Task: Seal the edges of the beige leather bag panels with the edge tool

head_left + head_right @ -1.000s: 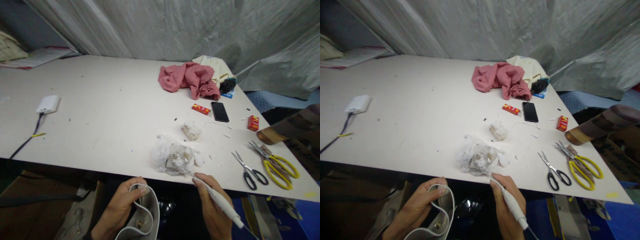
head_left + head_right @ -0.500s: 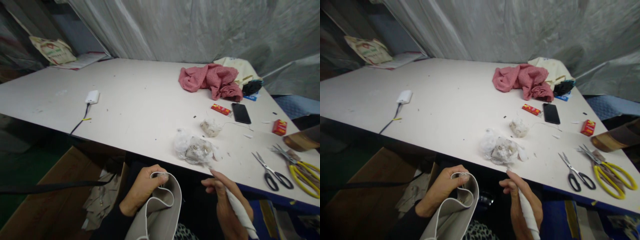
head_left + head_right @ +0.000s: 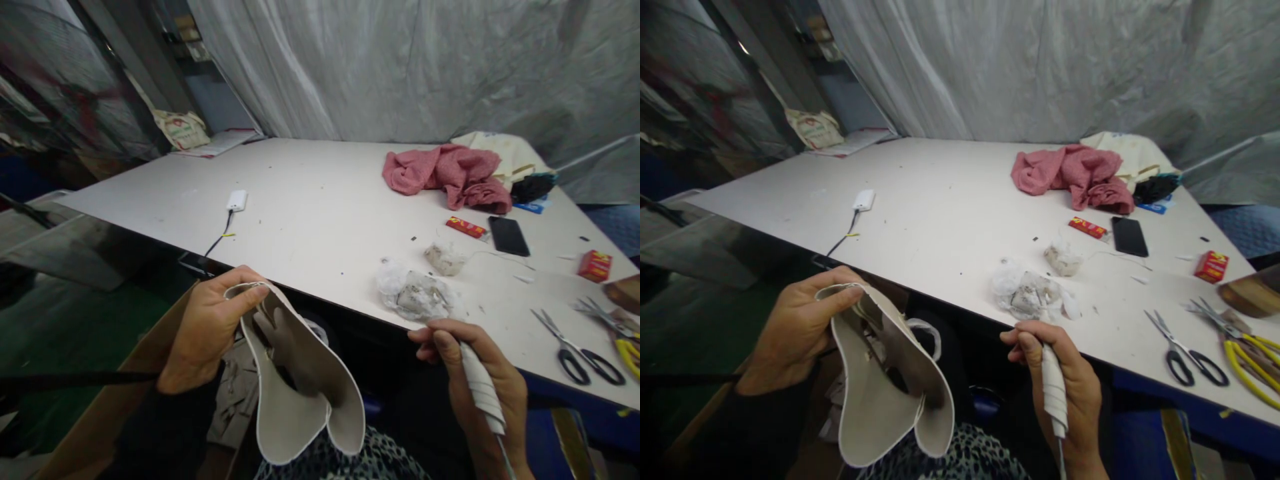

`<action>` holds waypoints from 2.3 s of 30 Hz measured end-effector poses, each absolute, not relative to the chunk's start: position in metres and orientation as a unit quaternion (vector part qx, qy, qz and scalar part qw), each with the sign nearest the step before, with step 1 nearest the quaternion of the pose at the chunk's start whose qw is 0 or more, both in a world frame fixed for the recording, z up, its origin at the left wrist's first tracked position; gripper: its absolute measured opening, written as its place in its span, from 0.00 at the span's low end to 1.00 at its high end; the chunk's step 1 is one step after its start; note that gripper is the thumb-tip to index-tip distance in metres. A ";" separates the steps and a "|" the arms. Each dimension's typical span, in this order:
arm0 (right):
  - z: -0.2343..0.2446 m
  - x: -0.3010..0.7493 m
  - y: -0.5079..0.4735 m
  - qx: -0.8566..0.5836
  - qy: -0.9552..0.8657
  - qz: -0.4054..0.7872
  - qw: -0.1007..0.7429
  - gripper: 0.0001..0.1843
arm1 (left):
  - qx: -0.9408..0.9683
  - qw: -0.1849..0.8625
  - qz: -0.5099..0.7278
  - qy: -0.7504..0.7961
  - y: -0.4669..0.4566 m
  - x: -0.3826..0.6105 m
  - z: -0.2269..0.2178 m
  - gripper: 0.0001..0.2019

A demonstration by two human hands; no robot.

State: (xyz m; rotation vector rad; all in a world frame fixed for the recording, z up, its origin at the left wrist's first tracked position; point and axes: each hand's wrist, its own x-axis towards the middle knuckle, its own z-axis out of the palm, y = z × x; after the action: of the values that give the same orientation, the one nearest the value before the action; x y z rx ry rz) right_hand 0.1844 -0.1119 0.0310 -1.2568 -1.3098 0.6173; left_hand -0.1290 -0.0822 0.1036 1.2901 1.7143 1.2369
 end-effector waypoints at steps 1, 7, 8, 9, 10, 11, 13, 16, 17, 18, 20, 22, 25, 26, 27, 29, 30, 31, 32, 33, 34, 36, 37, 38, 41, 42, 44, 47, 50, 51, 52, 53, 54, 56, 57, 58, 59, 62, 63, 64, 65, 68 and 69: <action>0.030 0.184 -0.113 -0.532 -0.563 0.271 0.571 0.09 | 0.500 0.321 0.466 0.655 -0.090 -0.133 0.105 0.11; 0.019 0.173 -0.126 -0.498 -0.639 0.314 0.495 0.09 | 0.566 0.165 0.433 0.681 -0.124 -0.136 0.086 0.08; 0.017 0.169 -0.129 -0.481 -0.660 0.322 0.480 0.08 | 0.572 0.144 0.428 0.684 -0.128 -0.134 0.082 0.09; 0.015 0.165 -0.133 -0.459 -0.683 0.326 0.466 0.07 | 0.575 0.135 0.424 0.686 -0.131 -0.132 0.078 0.09; 0.014 0.162 -0.136 -0.436 -0.706 0.325 0.454 0.06 | 0.574 0.133 0.422 0.688 -0.134 -0.131 0.074 0.09; 0.012 0.158 -0.139 -0.416 -0.727 0.319 0.444 0.06 | 0.571 0.138 0.422 0.691 -0.136 -0.130 0.070 0.09; 0.007 0.153 -0.142 -0.389 -0.761 0.302 0.423 0.12 | 0.562 0.148 0.424 0.695 -0.140 -0.131 0.063 0.09; 0.000 0.148 -0.138 -0.401 -0.780 0.263 0.403 0.18 | 0.545 0.154 0.431 0.702 -0.146 -0.133 0.057 0.10; -0.003 0.146 -0.135 -0.411 -0.782 0.247 0.398 0.18 | 0.540 0.155 0.432 0.705 -0.147 -0.133 0.055 0.11; -0.006 0.142 -0.131 -0.423 -0.783 0.231 0.393 0.18 | 0.536 0.156 0.434 0.707 -0.149 -0.133 0.054 0.11; -0.010 0.134 -0.124 -0.441 -0.789 0.200 0.378 0.16 | 0.531 0.158 0.436 0.709 -0.152 -0.133 0.053 0.11; -0.014 0.125 -0.120 -0.455 -0.801 0.176 0.346 0.12 | 0.530 0.158 0.434 0.711 -0.154 -0.134 0.054 0.11; -0.014 0.116 -0.124 -0.470 -0.814 0.160 0.302 0.09 | 0.535 0.161 0.420 0.715 -0.154 -0.142 0.053 0.11; -0.013 0.116 -0.128 -0.474 -0.813 0.163 0.296 0.10 | 0.539 0.161 0.412 0.717 -0.153 -0.147 0.053 0.11; -0.010 0.118 -0.133 -0.480 -0.808 0.169 0.298 0.12 | 0.542 0.160 0.404 0.719 -0.153 -0.153 0.052 0.12; -0.005 0.124 -0.142 -0.494 -0.790 0.179 0.316 0.15 | 0.543 0.163 0.383 0.730 -0.154 -0.166 0.049 0.13; -0.003 0.129 -0.146 -0.503 -0.780 0.176 0.327 0.17 | 0.541 0.174 0.369 0.735 -0.155 -0.172 0.048 0.15; -0.001 0.133 -0.149 -0.512 -0.772 0.168 0.338 0.18 | 0.541 0.191 0.352 0.739 -0.157 -0.177 0.046 0.17; 0.000 0.137 -0.151 -0.520 -0.765 0.157 0.347 0.18 | 0.543 0.213 0.333 0.740 -0.158 -0.181 0.043 0.18; 0.001 0.139 -0.153 -0.527 -0.758 0.145 0.354 0.18 | 0.548 0.237 0.311 0.740 -0.160 -0.183 0.040 0.20; 0.001 0.141 -0.153 -0.536 -0.753 0.132 0.359 0.17 | 0.554 0.261 0.286 0.737 -0.162 -0.183 0.037 0.21; -0.001 0.141 -0.152 -0.550 -0.745 0.109 0.361 0.13 | 0.571 0.291 0.243 0.728 -0.164 -0.181 0.030 0.22; -0.003 0.140 -0.151 -0.553 -0.745 0.099 0.359 0.11 | 0.580 0.297 0.226 0.724 -0.165 -0.179 0.026 0.22; -0.006 0.139 -0.150 -0.555 -0.746 0.090 0.356 0.09 | 0.588 0.300 0.213 0.720 -0.166 -0.177 0.023 0.22; -0.015 0.136 -0.149 -0.538 -0.762 0.074 0.353 0.05 | 0.607 0.302 0.186 0.711 -0.167 -0.174 0.018 0.21; -0.018 0.136 -0.150 -0.528 -0.768 0.070 0.356 0.03 | 0.613 0.303 0.175 0.709 -0.167 -0.174 0.018 0.21; -0.024 0.136 -0.151 -0.508 -0.777 0.054 0.368 0.05 | 0.630 0.307 0.152 0.697 -0.167 -0.177 0.019 0.21; -0.029 0.138 -0.151 -0.506 -0.763 0.037 0.401 0.10 | 0.665 0.314 0.110 0.669 -0.168 -0.184 0.024 0.20; -0.024 0.139 -0.151 -0.529 -0.717 0.064 0.449 0.14 | 0.687 0.315 0.078 0.650 -0.167 -0.192 0.034 0.20; -0.021 0.140 -0.150 -0.543 -0.697 0.080 0.461 0.17 | 0.690 0.312 0.078 0.648 -0.165 -0.194 0.039 0.20; -0.016 0.140 -0.150 -0.558 -0.679 0.099 0.467 0.19 | 0.691 0.306 0.089 0.649 -0.162 -0.194 0.044 0.20; -0.012 0.140 -0.150 -0.571 -0.662 0.120 0.470 0.20 | 0.690 0.298 0.114 0.650 -0.159 -0.194 0.049 0.20; -0.007 0.139 -0.149 -0.580 -0.649 0.143 0.471 0.21 | 0.689 0.291 0.151 0.646 -0.154 -0.192 0.055 0.18; 0.003 0.137 -0.147 -0.578 -0.630 0.193 0.480 0.21 | 0.693 0.293 0.247 0.611 -0.140 -0.183 0.063 0.13; 0.007 0.135 -0.145 -0.569 -0.624 0.218 0.489 0.20 | 0.702 0.308 0.291 0.572 -0.131 -0.176 0.066 0.11; 0.011 0.133 -0.144 -0.557 -0.619 0.241 0.498 0.20 | 0.715 0.325 0.325 0.527 -0.122 -0.167 0.068 0.14; 0.014 0.131 -0.143 -0.543 -0.618 0.262 0.504 0.19 | 0.730 0.342 0.343 0.482 -0.112 -0.156 0.069 0.18; 0.020 0.127 -0.142 -0.500 -0.630 0.307 0.509 0.17 | 0.779 0.393 0.323 0.366 -0.085 -0.124 0.072 0.28; 0.021 0.127 -0.142 -0.489 -0.635 0.321 0.504 0.17 | 0.794 0.410 0.300 0.334 -0.078 -0.113 0.072 0.30; 0.021 0.128 -0.142 -0.481 -0.640 0.334 0.498 0.16 | 0.807 0.425 0.273 0.306 -0.071 -0.104 0.073 0.31; 0.020 0.129 -0.141 -0.474 -0.644 0.343 0.493 0.16 | 0.818 0.437 0.245 0.282 -0.066 -0.096 0.073 0.32; 0.018 0.133 -0.139 -0.465 -0.643 0.344 0.502 0.14 | 0.837 0.460 0.176 0.237 -0.054 -0.080 0.073 0.34; 0.018 0.134 -0.138 -0.465 -0.638 0.335 0.514 0.14 | 0.836 0.467 0.162 0.237 -0.052 -0.077 0.072 0.31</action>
State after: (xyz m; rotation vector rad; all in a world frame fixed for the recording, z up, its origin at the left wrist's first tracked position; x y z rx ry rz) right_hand 0.1344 -0.1378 0.0178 -1.1168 -1.5343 0.8045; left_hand -0.0769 -0.0521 0.0718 2.0519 0.5826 0.3968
